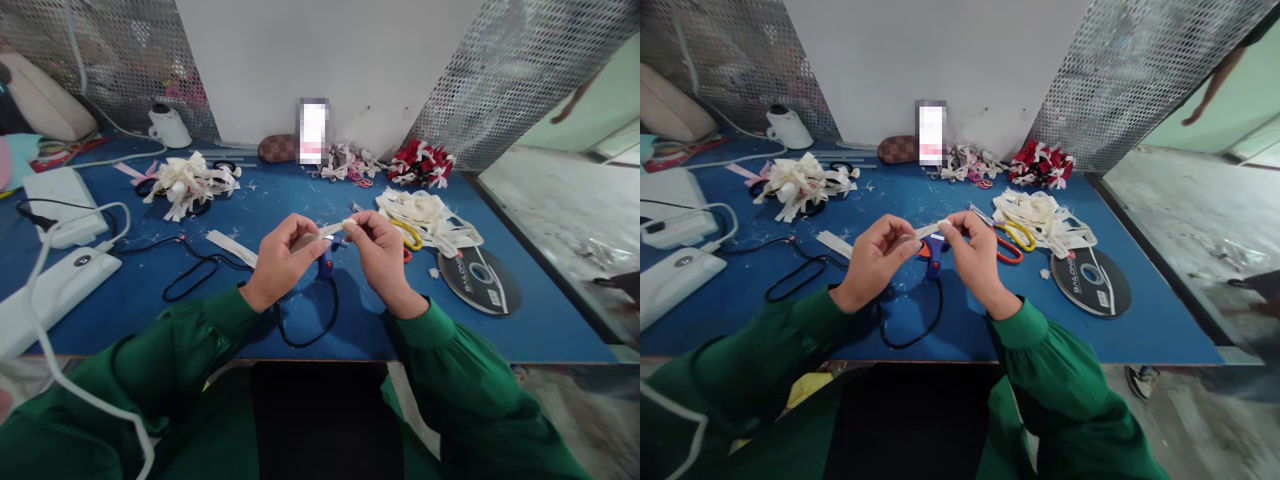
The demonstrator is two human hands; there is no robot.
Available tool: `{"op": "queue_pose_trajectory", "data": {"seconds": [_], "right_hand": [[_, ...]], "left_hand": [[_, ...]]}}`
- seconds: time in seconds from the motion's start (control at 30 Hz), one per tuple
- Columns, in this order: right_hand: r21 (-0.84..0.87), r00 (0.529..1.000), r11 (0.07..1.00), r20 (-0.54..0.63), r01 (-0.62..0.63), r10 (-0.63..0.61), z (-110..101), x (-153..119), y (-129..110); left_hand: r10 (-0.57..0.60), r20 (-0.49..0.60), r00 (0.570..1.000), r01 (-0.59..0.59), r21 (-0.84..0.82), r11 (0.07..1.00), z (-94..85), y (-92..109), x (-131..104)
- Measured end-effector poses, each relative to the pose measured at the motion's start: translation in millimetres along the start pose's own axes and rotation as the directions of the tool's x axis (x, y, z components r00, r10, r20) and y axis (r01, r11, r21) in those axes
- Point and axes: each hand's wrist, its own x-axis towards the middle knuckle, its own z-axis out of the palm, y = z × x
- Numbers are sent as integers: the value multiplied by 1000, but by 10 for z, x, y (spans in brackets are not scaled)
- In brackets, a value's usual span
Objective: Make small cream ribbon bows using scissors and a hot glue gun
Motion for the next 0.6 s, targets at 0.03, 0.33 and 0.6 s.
{"op": "queue_pose_trajectory", "data": {"seconds": [0.03, 0.33, 0.6], "right_hand": [[-2, 1000, 1000, 10, 0, 0, 0, -3, -5], [69, 998, 998, 68, 0, -5, 18, -32, -1], [45, 998, 999, 66, 19, -22, 18, -37, -25]], "left_hand": [[13, -12, 1000, -13, 53, 999, 2, -7, -3], [12, -44, 999, -8, 91, 996, -3, -33, 3], [-48, -72, 996, 48, 7, 999, 3, -39, 16]]}}
